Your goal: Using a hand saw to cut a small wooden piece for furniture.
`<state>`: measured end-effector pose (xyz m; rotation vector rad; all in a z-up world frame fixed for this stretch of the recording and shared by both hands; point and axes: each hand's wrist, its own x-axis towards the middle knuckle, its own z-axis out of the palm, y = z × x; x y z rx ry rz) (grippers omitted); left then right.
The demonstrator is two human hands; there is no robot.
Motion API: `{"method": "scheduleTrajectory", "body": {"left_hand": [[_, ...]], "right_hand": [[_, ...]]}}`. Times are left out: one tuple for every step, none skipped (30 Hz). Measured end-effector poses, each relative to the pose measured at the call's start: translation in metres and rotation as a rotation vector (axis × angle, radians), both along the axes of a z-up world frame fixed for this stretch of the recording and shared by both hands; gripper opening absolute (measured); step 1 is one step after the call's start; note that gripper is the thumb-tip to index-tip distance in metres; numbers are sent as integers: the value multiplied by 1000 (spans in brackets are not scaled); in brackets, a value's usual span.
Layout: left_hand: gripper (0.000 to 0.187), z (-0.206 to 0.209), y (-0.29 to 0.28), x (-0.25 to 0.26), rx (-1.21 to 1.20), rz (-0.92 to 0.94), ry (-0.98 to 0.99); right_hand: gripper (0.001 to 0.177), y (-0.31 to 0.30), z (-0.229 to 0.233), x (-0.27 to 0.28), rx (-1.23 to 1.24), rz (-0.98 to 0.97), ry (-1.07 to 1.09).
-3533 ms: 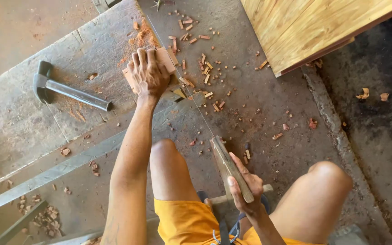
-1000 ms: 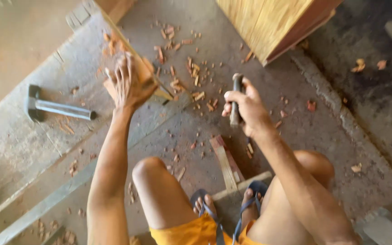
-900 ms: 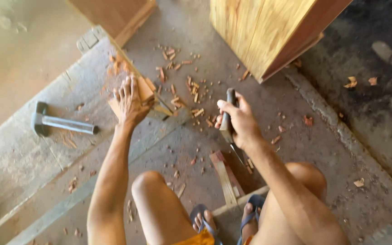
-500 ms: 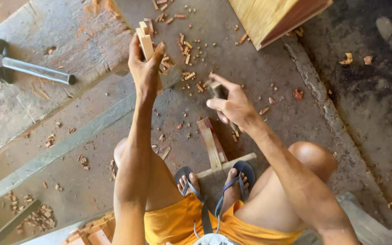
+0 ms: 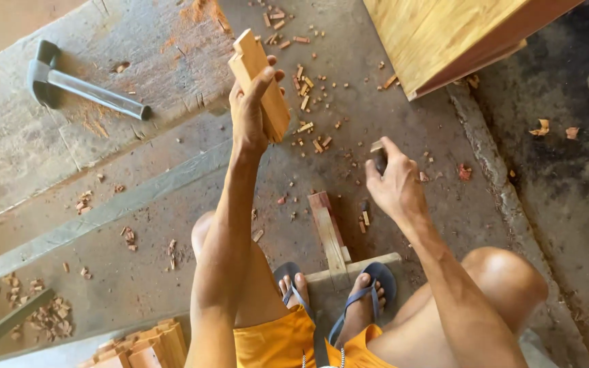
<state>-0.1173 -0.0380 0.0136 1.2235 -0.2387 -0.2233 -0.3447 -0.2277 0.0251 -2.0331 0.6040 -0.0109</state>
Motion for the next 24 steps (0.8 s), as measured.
{"method": "scheduleTrajectory", "body": {"left_hand": [[60,7,4,-2,-99,-61,87],[60,15,3,-3,-103,-59,80],[64,24,4,-5,-203,-151,109],[69,32,4,-7,-303,-244,137],[69,34,3,-5,-308,-245,125],[72,35,2,-3,-383,-310,176],[75,35,3,-6,-453,-371,238],[75,38,3,-6,-455,-368,239],[75,40,4,-6,-440,-395,227],[75,42,5,-6,-425,-422,215],[75,41,6,-5,-428,-420,208],[78,40,6,-4,-448,-443,237],[80,37,7,-6,-466,-467,275],[80,39,6,-6,-467,-466,275],[80,40,8,-6,-452,-481,282],[80,40,11,-6,-437,-495,289],[80,40,13,-7,-437,-489,299],[78,40,15,-9,-459,-527,307],[77,41,15,-7,-482,-572,308],[77,40,17,-8,-483,-572,311],[78,41,18,-8,-497,-589,326],[78,42,20,-8,-510,-607,341],[78,37,22,-10,-512,-608,339],[76,34,23,-11,-524,-613,354]], "right_hand": [[38,-4,-6,1,-214,-41,3],[38,-8,-8,1,-218,-39,-4],[46,-12,-10,1,-259,-84,-41],[54,-17,-13,2,-298,-129,-79],[54,-16,2,5,-304,-129,-90],[60,-16,16,8,-286,-152,-87],[67,-14,30,7,-263,-171,-72],[67,-17,33,2,-264,-168,-71],[62,-21,35,-1,-136,-119,-44],[59,-25,38,-5,-9,-71,-16],[59,-22,42,-5,-12,-67,-21],[53,-20,46,-4,-38,84,-196],[48,-17,49,-7,-58,234,-362],[48,-14,52,-7,-59,235,-361],[50,-11,53,-5,-138,247,-326],[51,-8,54,-4,-217,259,-291],[51,-9,51,-6,-211,263,-282],[55,-10,48,-7,-223,139,-107],[58,-12,46,-7,-237,11,63],[58,-15,43,-7,-237,11,66],[54,-18,41,-6,-304,-60,99],[51,-20,40,-5,-371,-131,132],[51,-25,30,-10,-373,-133,130],[49,-29,21,-15,-451,-156,109]]}}
